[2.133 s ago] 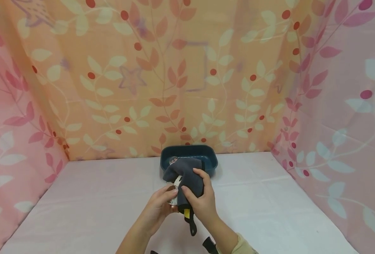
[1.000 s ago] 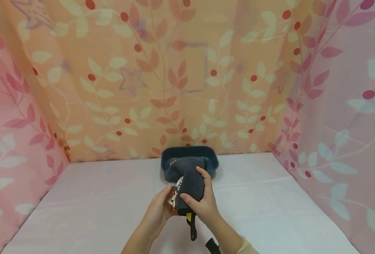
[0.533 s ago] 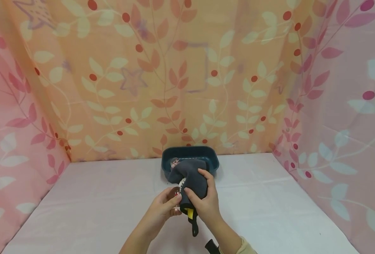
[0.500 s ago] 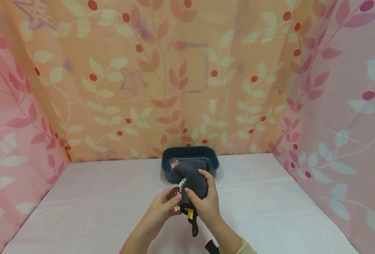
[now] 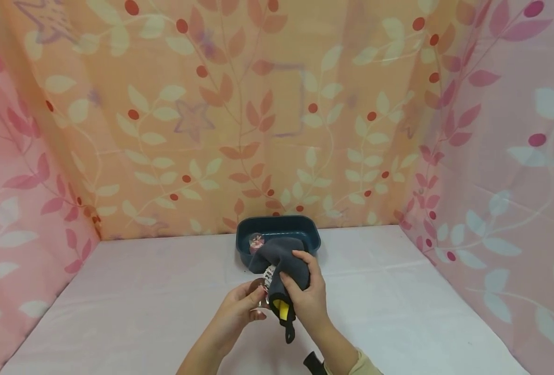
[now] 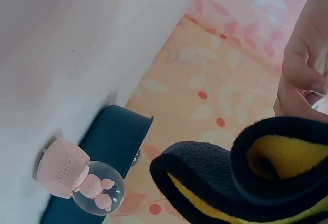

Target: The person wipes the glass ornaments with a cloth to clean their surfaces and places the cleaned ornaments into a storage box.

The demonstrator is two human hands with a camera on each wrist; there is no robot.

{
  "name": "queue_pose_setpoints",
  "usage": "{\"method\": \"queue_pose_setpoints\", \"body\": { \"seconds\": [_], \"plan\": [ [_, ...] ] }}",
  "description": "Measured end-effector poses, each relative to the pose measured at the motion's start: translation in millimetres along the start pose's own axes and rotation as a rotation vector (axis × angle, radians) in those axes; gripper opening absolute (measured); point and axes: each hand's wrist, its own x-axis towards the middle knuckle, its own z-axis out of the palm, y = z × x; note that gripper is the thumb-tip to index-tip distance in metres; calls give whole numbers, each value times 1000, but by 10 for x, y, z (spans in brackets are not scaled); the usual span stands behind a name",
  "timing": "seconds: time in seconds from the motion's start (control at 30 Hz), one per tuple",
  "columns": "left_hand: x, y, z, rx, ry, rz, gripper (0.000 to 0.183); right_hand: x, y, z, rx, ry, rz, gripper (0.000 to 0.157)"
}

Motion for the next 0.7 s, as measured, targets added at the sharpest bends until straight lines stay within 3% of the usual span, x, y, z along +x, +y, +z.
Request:
{"method": "queue_pose_setpoints", "body": {
  "seconds": [0.17,0.4,0.6,0.7],
  "plan": [
    [0,-17,-2,-8,4,-10,56,14,9,-34,5,26,9,42],
    [-14,-37,-36,-108,-19,11,44,58,72,-106,36,108,55,44],
    [-22,-40,-49,-162,-28,40,52,38,74,-118,60,210,3,49],
    [-16,-32,-34,-167,-22,41,58,9,67,-102,25,200,-45,52]
  ]
}}
